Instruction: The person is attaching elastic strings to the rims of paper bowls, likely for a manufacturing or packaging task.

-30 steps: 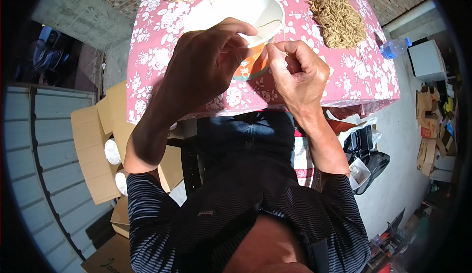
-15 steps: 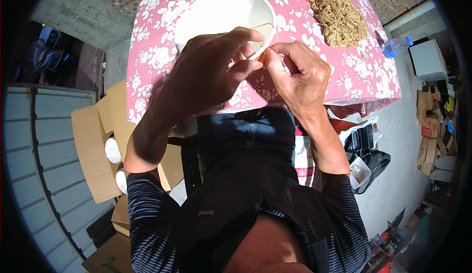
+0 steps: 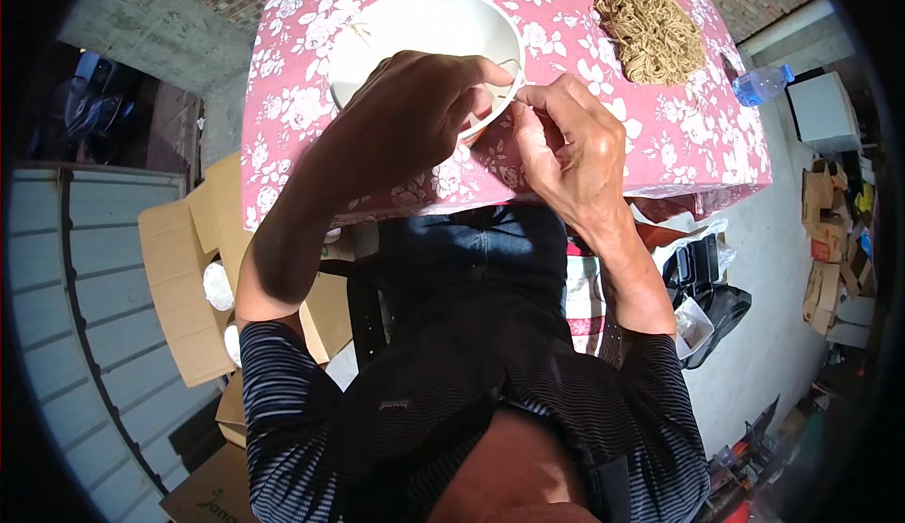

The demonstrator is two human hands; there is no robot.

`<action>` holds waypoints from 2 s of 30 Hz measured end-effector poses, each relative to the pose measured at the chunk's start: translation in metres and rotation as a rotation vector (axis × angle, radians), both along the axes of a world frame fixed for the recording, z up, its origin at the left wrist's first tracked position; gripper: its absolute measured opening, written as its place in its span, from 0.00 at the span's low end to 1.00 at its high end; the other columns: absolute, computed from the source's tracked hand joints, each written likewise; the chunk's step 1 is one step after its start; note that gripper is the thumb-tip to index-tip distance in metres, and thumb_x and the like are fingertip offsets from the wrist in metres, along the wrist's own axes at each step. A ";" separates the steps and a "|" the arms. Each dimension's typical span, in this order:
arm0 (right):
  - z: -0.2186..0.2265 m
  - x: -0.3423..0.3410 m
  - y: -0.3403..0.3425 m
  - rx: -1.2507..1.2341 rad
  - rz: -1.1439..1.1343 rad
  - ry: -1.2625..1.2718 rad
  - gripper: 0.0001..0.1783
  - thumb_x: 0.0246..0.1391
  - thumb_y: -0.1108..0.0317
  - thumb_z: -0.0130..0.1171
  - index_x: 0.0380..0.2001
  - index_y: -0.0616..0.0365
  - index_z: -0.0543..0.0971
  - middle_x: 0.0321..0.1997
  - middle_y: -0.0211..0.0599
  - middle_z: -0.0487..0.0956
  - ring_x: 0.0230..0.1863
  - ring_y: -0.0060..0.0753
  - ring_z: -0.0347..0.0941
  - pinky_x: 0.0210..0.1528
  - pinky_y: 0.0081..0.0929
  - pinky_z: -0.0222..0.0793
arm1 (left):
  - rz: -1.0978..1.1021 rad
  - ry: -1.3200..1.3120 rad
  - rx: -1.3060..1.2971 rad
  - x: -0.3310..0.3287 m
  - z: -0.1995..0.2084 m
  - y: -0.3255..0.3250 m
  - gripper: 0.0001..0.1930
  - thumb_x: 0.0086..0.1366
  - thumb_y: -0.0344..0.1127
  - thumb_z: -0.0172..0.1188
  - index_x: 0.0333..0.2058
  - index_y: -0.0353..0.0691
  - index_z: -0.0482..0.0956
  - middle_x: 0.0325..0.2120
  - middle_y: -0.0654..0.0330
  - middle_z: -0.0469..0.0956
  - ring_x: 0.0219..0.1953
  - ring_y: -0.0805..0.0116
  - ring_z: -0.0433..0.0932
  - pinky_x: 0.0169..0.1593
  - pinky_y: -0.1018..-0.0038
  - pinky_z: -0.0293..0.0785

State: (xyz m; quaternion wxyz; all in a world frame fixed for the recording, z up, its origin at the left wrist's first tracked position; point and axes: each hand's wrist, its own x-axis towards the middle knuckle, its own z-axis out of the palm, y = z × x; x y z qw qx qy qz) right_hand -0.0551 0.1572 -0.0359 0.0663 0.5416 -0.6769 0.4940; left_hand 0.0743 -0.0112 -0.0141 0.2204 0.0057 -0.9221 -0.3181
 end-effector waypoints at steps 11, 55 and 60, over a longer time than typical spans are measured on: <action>-0.003 -0.007 0.003 -0.001 0.050 -0.033 0.05 0.55 0.80 0.64 0.36 0.66 0.82 0.25 0.42 0.79 0.22 0.33 0.78 0.24 0.29 0.72 | -0.053 -0.104 -0.130 -0.014 0.019 0.003 0.02 0.63 0.24 0.60 0.31 0.33 0.79 0.22 0.44 0.79 0.27 0.45 0.82 0.33 0.60 0.77; 0.012 -0.054 0.019 0.075 0.244 0.070 0.17 0.59 0.76 0.66 0.50 0.64 0.75 0.31 0.40 0.79 0.32 0.33 0.78 0.33 0.31 0.74 | -0.363 0.253 -0.032 -0.009 0.016 -0.009 0.07 0.61 0.34 0.72 0.36 0.38 0.87 0.32 0.59 0.87 0.35 0.70 0.87 0.43 0.73 0.82; 0.052 -0.071 0.028 0.154 0.249 0.470 0.12 0.48 0.76 0.73 0.36 0.62 0.80 0.32 0.42 0.77 0.34 0.46 0.77 0.37 0.37 0.75 | -0.280 -0.229 0.453 -0.014 0.032 0.010 0.09 0.61 0.28 0.72 0.40 0.35 0.83 0.31 0.56 0.88 0.33 0.71 0.87 0.43 0.73 0.81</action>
